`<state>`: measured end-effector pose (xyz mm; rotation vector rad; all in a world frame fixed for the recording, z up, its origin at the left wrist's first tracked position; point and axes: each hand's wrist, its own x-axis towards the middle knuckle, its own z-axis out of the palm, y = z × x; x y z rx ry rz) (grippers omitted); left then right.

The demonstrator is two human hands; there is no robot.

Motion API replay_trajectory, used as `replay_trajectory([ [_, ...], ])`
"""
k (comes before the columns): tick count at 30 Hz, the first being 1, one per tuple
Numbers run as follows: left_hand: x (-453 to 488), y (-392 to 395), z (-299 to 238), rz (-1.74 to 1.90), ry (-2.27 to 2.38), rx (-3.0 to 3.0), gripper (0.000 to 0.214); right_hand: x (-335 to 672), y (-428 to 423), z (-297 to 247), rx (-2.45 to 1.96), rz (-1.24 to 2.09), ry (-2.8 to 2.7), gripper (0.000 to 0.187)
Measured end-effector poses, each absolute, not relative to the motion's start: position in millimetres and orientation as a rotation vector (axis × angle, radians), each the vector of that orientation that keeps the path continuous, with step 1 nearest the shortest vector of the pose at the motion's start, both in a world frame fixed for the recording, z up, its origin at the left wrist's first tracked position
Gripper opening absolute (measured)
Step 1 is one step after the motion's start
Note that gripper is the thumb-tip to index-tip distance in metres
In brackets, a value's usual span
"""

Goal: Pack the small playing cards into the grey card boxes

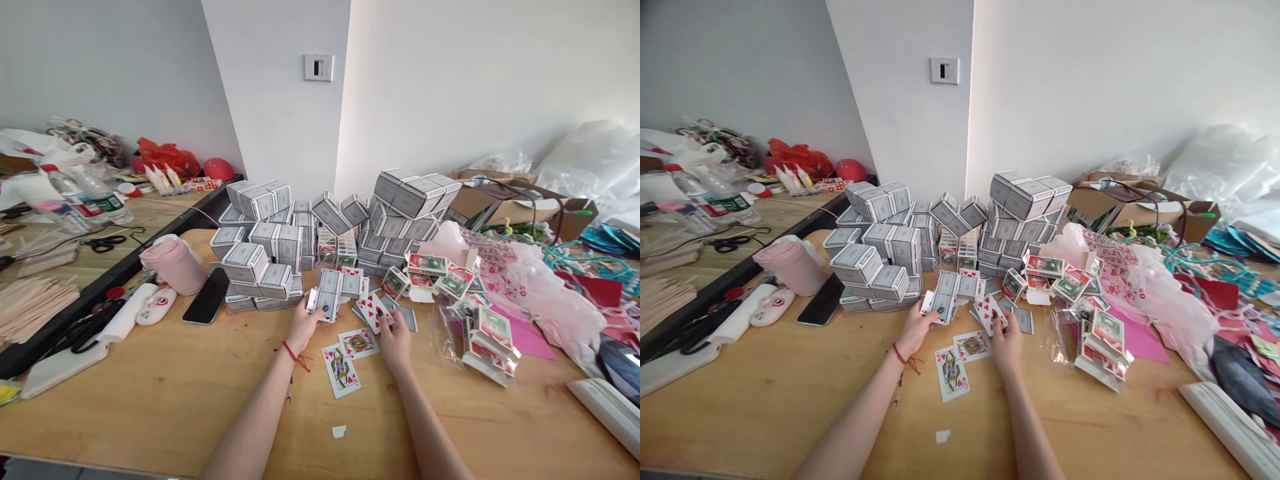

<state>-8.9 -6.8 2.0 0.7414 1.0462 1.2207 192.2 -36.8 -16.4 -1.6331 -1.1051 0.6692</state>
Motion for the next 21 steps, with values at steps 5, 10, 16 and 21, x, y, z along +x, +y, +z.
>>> replay_trajectory([
  [5, -8.5, -7.5, 2.9, 1.231, 1.054, 0.745, 0.050, 190.2, -36.2, -15.4, -1.666, 0.626, -1.189, 0.039],
  [10, -9.1, -9.0, 2.8, 1.237, 1.059, 0.762, 0.049, 188.4, -38.4, -11.3, -1.658, 0.660, -1.225, 0.038],
  [16, -8.1, -8.9, 3.7, 1.235, 1.066, 0.732, 0.049, 187.0, -43.6, -3.3, -1.547, 0.784, -1.303, 0.026],
  [21, -8.0, -7.1, 2.1, 1.234, 1.076, 0.738, 0.048, 177.7, -45.8, -2.5, -1.465, 0.874, -1.373, 0.022],
])
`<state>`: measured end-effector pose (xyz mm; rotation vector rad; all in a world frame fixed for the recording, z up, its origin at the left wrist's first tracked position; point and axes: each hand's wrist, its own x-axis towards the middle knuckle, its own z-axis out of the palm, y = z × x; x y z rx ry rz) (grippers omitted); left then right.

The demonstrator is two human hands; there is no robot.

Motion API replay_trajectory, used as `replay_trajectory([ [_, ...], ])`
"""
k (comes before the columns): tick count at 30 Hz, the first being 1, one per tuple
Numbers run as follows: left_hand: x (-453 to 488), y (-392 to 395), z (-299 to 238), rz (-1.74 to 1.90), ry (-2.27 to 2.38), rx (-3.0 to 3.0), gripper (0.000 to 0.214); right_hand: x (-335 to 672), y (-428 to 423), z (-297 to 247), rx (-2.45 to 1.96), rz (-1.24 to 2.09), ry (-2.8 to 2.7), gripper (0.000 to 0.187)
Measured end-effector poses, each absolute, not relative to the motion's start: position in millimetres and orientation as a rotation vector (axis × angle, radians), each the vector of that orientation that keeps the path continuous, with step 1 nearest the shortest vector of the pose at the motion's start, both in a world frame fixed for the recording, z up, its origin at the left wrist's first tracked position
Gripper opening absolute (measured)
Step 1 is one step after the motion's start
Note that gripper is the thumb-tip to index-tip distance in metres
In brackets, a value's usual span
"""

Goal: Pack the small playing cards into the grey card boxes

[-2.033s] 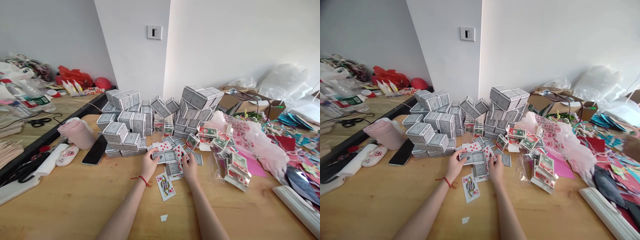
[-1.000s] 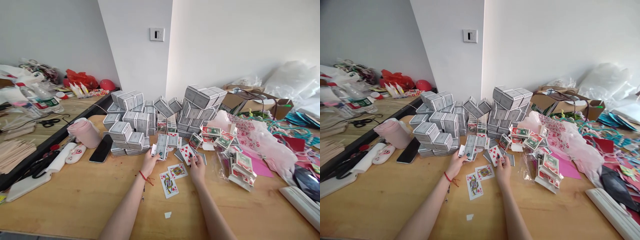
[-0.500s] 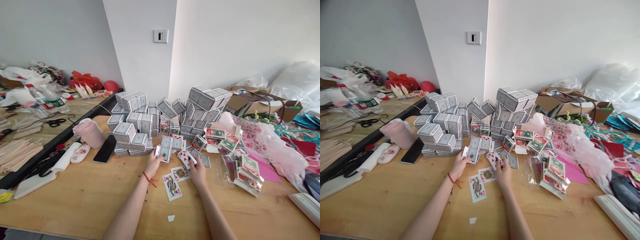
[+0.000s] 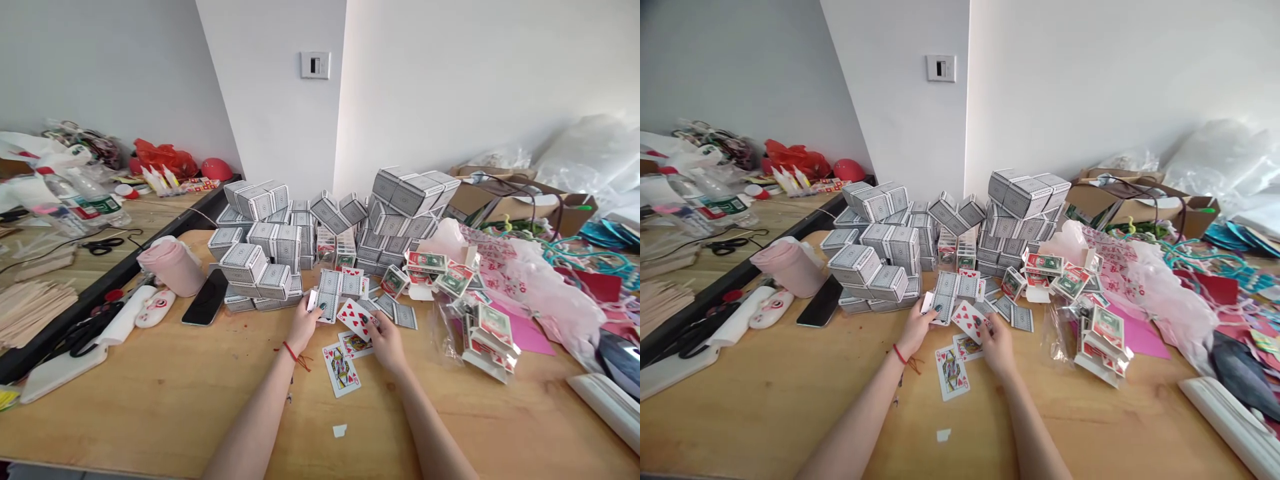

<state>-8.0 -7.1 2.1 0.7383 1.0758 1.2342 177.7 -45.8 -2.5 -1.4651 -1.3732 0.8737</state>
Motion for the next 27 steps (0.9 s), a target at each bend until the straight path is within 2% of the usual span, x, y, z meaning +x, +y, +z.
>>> replay_trajectory([
  [6, -8.8, -2.5, -3.9, 1.259, 1.116, 0.778, 0.045, 159.8, -54.3, 2.0, -1.476, 0.937, -1.355, 0.022],
  [13, -7.8, -0.7, -8.3, 1.283, 1.053, 0.773, 0.050, 162.6, -56.7, 8.3, -1.566, 0.692, -1.433, 0.021],
  [19, -9.5, -1.0, -12.6, 1.321, 1.084, 0.837, 0.047, 158.2, -56.3, 7.6, -1.485, 0.882, -1.362, 0.021],
  [27, -9.7, 2.1, -16.6, 1.361, 1.080, 0.866, 0.044, 155.2, -56.4, 6.9, -1.493, 0.868, -1.296, 0.021],
])
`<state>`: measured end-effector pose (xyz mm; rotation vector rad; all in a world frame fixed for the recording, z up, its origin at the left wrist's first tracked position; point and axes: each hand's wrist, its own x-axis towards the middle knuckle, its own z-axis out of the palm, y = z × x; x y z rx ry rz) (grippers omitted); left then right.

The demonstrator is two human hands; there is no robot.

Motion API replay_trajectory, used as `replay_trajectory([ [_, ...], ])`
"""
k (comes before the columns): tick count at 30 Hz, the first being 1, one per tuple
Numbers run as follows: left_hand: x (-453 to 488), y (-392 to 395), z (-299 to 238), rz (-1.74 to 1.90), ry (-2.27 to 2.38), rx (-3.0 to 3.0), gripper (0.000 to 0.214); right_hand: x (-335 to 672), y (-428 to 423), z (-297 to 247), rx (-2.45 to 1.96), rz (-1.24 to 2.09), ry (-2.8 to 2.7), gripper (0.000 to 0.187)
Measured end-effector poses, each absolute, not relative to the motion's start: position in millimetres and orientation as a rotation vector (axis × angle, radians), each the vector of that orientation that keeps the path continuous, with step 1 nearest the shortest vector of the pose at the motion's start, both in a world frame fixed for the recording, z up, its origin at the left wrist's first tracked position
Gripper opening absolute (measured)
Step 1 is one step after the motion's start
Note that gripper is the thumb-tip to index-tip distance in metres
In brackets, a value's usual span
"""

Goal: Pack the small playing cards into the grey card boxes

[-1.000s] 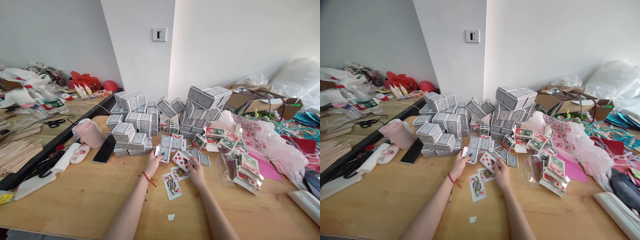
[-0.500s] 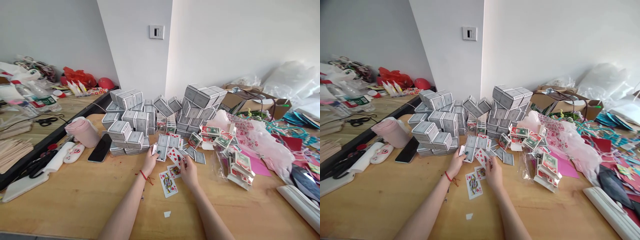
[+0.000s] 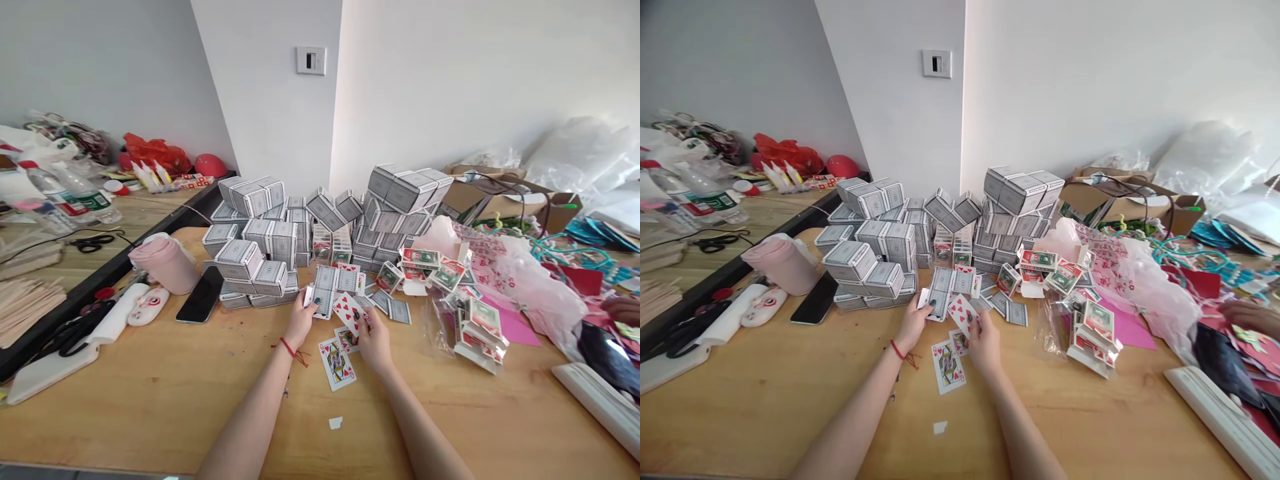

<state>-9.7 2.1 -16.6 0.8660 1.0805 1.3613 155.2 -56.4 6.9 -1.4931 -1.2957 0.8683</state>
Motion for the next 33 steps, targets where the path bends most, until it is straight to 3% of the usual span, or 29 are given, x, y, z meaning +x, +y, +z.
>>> replay_trajectory([
  [10, -8.8, 1.4, -13.9, 1.340, 1.061, 0.838, 0.047, 157.6, -56.8, 5.8, -1.502, 0.791, -1.349, 0.021],
  [33, -8.7, -3.5, -3.7, 1.249, 1.024, 0.867, 0.044, 155.9, -52.1, 2.8, -1.416, 1.059, -1.262, 0.018],
])
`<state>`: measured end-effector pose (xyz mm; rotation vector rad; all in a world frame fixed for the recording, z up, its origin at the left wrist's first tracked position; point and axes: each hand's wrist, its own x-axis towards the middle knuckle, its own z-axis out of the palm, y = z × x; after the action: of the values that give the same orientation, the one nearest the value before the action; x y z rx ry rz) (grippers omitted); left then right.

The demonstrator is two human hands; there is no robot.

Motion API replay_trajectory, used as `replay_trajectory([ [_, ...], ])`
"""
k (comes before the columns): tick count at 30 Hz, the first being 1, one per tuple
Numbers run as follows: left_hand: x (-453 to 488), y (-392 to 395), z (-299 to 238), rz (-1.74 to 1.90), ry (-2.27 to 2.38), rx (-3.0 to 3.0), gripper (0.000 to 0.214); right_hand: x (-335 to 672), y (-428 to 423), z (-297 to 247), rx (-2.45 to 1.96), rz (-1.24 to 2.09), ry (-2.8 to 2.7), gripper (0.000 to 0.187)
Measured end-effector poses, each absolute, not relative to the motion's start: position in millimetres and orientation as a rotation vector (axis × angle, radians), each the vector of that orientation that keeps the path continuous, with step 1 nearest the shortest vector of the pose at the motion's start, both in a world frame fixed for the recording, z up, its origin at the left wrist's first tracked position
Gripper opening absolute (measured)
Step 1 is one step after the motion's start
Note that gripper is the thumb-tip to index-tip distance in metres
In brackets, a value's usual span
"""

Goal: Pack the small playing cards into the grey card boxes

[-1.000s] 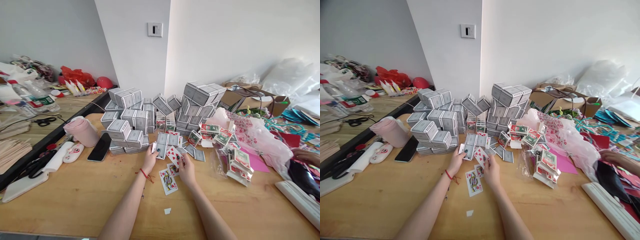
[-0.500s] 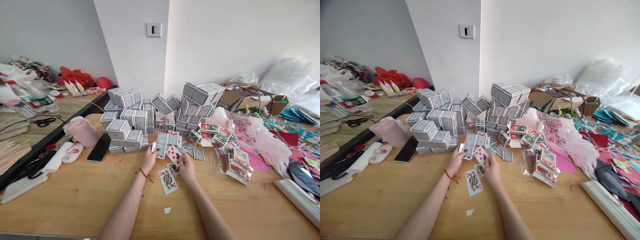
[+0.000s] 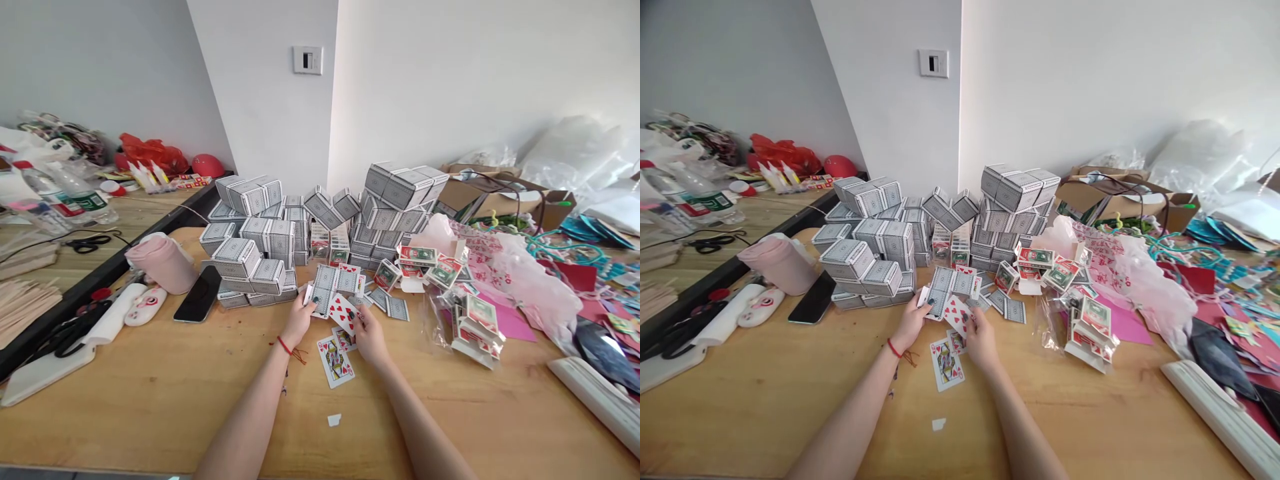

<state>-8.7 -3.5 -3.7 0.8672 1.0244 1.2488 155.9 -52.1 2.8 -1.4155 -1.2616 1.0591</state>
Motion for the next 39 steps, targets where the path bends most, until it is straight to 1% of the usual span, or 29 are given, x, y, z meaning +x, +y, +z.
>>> replay_trajectory([
  [2, -8.9, -4.5, -2.3, 1.242, 1.035, 0.948, 0.039, 158.1, -50.3, 1.4, -1.395, 1.078, -1.261, 0.016],
  [5, -8.8, -6.6, 1.4, 1.253, 1.062, 1.047, 0.038, 161.3, -47.9, -0.1, -1.358, 1.197, -1.242, 0.014],
  [10, -7.8, -10.6, 7.7, 1.260, 1.100, 1.120, 0.038, 164.7, -46.8, 0.5, -1.303, 1.367, -1.220, 0.017],
  [17, -7.7, -12.8, 13.2, 1.266, 1.069, 1.176, 0.037, 169.4, -46.9, 1.9, -1.250, 1.480, -1.188, 0.020],
  [21, -5.7, -13.2, 15.8, 1.273, 1.067, 1.105, 0.038, 166.9, -45.5, 5.6, -1.220, 1.441, -0.966, 0.027],
  [25, 0.2, -17.0, 16.0, 1.217, 0.990, 1.026, 0.046, 165.0, -44.0, 8.8, -1.157, 1.376, -0.773, 0.033],
  [33, 5.9, -17.9, 9.2, 1.205, 0.984, 1.054, 0.042, 163.2, -45.2, 2.3, -1.200, 1.326, -1.012, 0.038],
  [39, 4.1, -14.7, 4.4, 1.248, 1.014, 1.173, 0.037, 164.5, -44.7, 5.0, -1.255, 1.309, -0.935, 0.037],
])
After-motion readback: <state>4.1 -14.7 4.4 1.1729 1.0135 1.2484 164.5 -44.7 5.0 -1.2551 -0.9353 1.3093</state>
